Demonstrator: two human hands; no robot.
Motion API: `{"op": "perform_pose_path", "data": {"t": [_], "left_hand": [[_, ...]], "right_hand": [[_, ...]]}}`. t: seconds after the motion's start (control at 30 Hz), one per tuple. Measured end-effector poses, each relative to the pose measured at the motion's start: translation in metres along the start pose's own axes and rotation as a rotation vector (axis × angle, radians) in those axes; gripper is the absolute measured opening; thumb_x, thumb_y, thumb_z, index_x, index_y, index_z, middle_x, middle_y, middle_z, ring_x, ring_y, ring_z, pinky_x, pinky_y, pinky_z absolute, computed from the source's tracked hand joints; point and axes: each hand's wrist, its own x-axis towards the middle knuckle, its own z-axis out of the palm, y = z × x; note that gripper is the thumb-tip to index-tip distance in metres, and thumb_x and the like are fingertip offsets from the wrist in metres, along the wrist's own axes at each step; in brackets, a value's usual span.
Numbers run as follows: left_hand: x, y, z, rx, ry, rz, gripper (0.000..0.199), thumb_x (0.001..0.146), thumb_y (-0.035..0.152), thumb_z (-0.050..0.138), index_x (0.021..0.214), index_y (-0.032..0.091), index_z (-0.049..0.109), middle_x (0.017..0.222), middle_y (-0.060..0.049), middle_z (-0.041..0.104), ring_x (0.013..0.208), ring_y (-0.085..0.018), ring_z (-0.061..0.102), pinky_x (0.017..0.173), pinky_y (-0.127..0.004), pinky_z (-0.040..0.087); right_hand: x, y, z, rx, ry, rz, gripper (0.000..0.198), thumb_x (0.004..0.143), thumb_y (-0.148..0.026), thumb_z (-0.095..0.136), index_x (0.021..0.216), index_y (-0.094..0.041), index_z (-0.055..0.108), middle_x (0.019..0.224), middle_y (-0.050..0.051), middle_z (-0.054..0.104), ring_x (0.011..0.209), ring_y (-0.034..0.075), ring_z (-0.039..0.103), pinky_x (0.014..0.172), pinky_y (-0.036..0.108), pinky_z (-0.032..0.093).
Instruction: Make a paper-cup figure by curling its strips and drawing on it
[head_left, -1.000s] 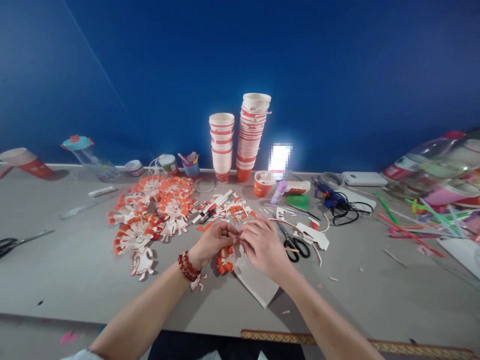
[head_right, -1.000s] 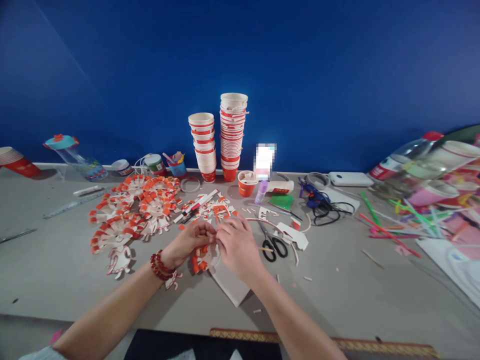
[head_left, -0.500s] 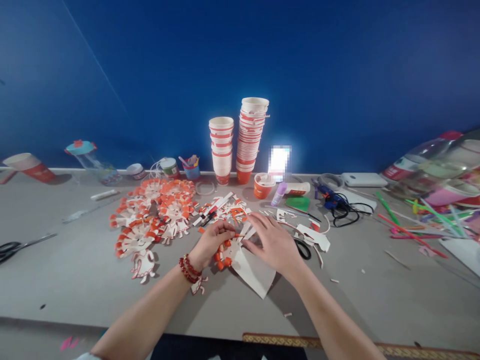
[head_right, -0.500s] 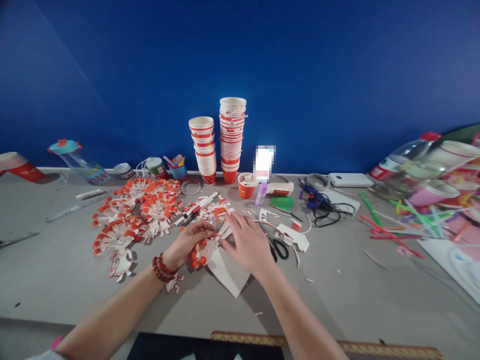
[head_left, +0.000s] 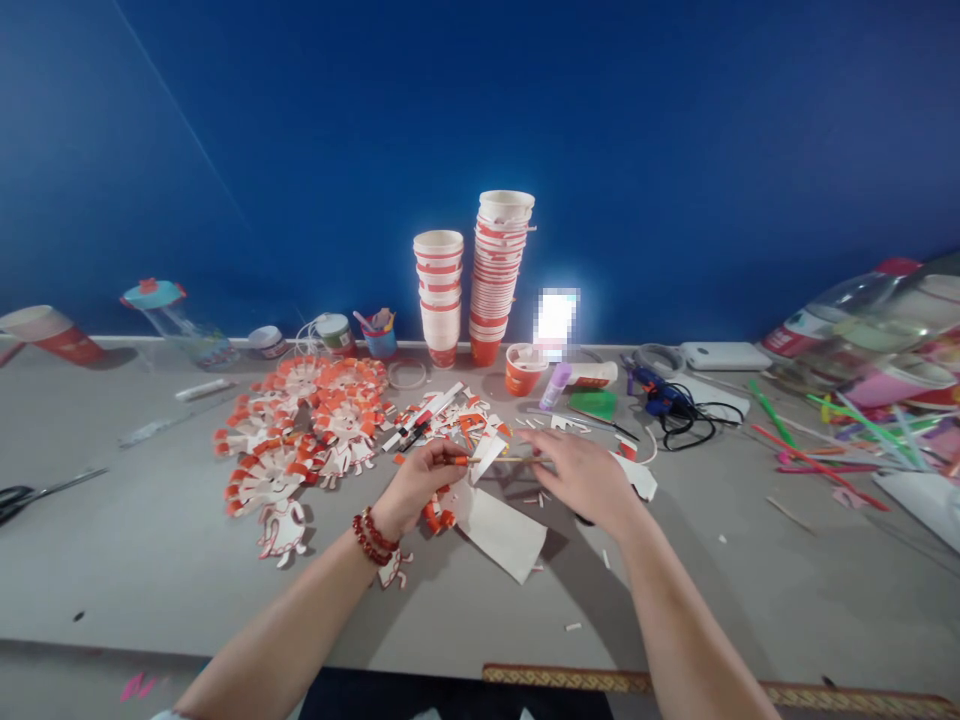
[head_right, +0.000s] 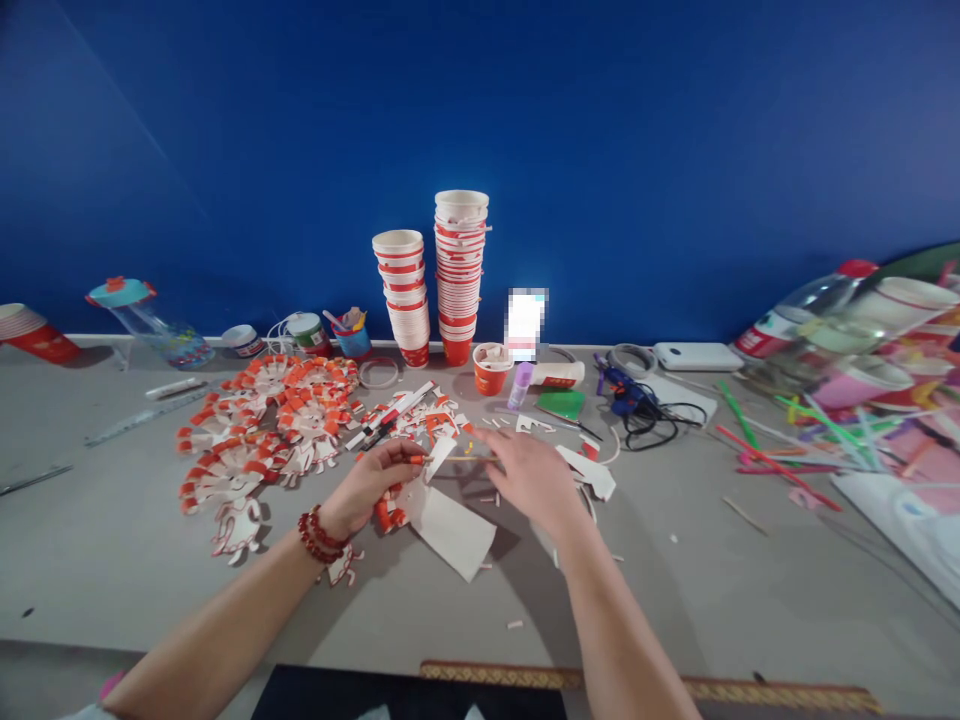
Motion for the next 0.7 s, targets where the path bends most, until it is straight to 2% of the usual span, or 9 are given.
{"op": "perform_pose_path", "data": {"t": [0.07,0.17,0.27,0.33,0.53,0.7], "left_hand": [[0.001,-0.001,0.0,-0.011,0.054,0.018,0.034,0.063,0.031,0.08,0.09,0.017,0.066,0.081,0.0,0.065,0.068,-0.009,0.058,0.059,-0.018,0.042],[0.0,-0.001,0.002,-0.004,0.09,0.036,0.032,0.063,0.032,0.079,0.089,0.017,0.065,0.077,0.001,0.064,0.065,-0.009,0.057,0.06,-0.02,0.042],[-0.001,0.0,0.003,-0.007,0.083,0.042,0.035,0.064,0.036,0.079,0.089,0.017,0.064,0.076,0.0,0.064,0.065,-0.011,0.058,0.06,-0.021,0.043],[-0.001,0.001,0.004,-0.019,0.073,0.04,0.038,0.063,0.037,0.079,0.091,0.017,0.064,0.076,0.0,0.064,0.065,-0.011,0.058,0.06,-0.021,0.044],[-0.006,0.003,0.008,-0.044,0.043,0.042,0.032,0.065,0.035,0.078,0.086,0.018,0.061,0.074,0.002,0.062,0.063,-0.01,0.056,0.06,-0.02,0.043],[-0.014,0.009,0.014,-0.138,-0.117,-0.05,0.029,0.07,0.037,0.077,0.082,0.017,0.06,0.072,0.003,0.059,0.059,-0.007,0.054,0.057,-0.018,0.042]], "right_hand": [[-0.001,0.015,-0.006,-0.036,-0.01,0.076,0.033,0.084,-0.017,0.055,0.112,-0.029,0.068,0.103,0.001,0.073,0.087,0.022,0.067,0.066,0.028,0.045],[-0.002,0.03,-0.016,-0.049,0.03,0.244,0.021,0.086,-0.024,0.053,0.092,-0.029,0.073,0.082,0.002,0.074,0.069,0.02,0.065,0.053,0.026,0.036],[0.001,0.028,-0.02,0.113,0.131,0.375,0.021,0.088,-0.035,0.052,0.093,-0.027,0.071,0.074,0.001,0.071,0.06,0.018,0.06,0.051,0.025,0.033],[0.003,0.017,-0.017,0.28,0.155,0.357,0.024,0.089,-0.039,0.051,0.096,-0.026,0.069,0.075,0.001,0.07,0.06,0.016,0.059,0.053,0.024,0.035],[0.008,-0.025,0.008,0.608,0.094,0.198,0.033,0.089,-0.05,0.051,0.082,-0.021,0.064,0.065,-0.002,0.06,0.056,0.013,0.049,0.052,0.022,0.033],[0.009,-0.033,0.028,0.758,0.078,0.205,0.029,0.084,-0.046,0.06,0.072,-0.019,0.058,0.056,-0.006,0.043,0.051,0.01,0.036,0.049,0.021,0.027]]}}
